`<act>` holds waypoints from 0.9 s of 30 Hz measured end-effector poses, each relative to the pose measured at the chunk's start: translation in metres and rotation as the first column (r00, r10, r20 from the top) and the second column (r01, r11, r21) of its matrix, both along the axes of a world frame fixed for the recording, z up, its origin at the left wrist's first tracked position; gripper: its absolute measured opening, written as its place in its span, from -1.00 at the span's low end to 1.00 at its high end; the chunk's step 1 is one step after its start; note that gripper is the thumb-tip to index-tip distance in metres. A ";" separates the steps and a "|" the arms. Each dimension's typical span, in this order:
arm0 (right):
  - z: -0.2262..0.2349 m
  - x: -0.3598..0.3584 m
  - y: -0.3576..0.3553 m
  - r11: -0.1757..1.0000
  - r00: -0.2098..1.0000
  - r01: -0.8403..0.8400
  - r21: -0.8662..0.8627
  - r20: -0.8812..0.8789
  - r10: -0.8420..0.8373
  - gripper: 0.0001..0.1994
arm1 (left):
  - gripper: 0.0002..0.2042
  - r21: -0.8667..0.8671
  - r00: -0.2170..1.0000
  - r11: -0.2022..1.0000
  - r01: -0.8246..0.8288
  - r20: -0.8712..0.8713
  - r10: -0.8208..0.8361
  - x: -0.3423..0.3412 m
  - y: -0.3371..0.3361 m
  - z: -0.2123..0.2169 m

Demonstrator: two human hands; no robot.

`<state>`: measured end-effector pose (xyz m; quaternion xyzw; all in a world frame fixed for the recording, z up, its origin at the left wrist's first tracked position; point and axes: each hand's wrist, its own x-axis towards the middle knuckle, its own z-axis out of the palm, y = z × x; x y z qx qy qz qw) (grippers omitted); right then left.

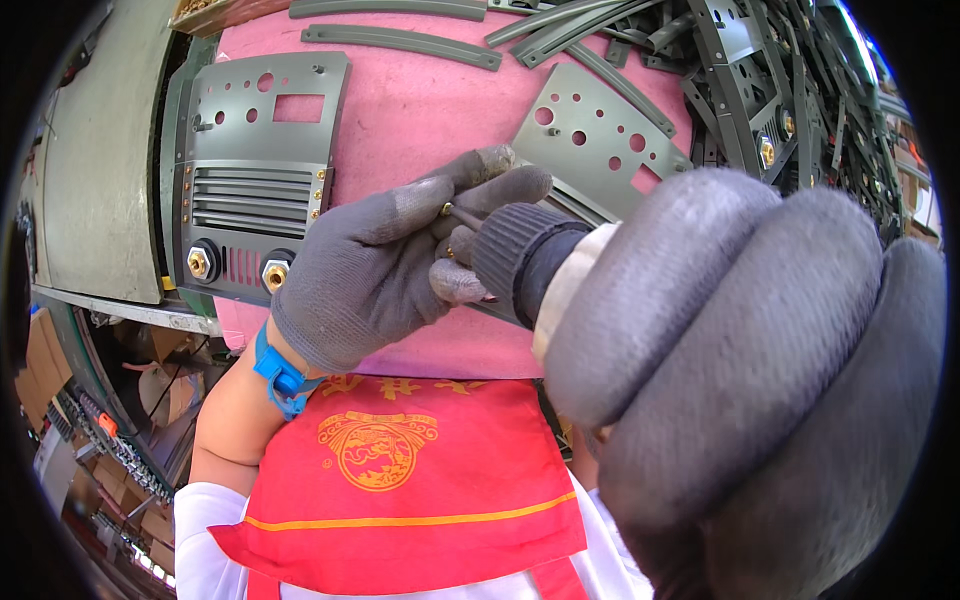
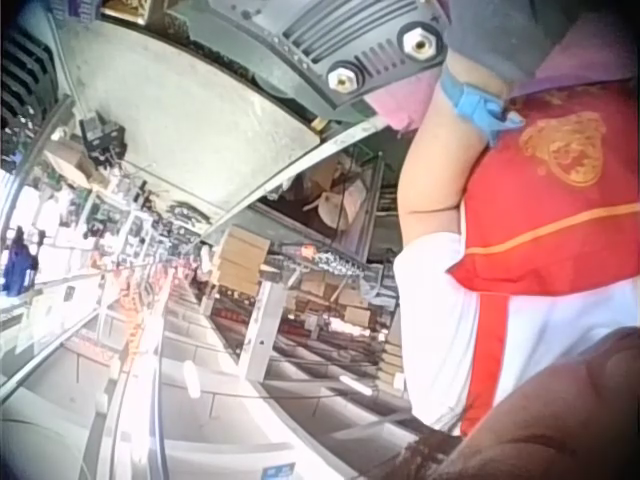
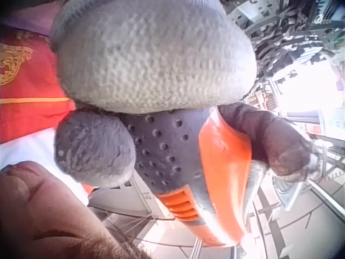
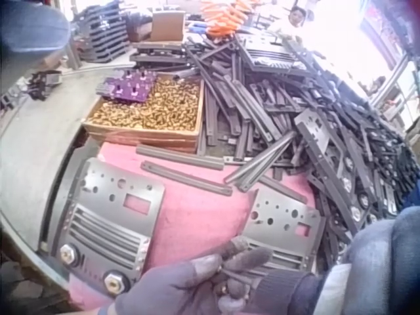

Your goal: Assembling metal components and strips for electronic enclosures using an electric screwdriver.

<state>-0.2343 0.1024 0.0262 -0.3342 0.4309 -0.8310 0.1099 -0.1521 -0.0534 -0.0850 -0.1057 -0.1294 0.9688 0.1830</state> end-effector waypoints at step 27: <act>-0.021 -0.039 0.003 0.954 0.975 0.064 0.292 -0.222 0.003 -0.86 | -0.55 -0.971 0.991 -0.239 -0.019 0.013 -0.131 -0.007 0.013 -0.001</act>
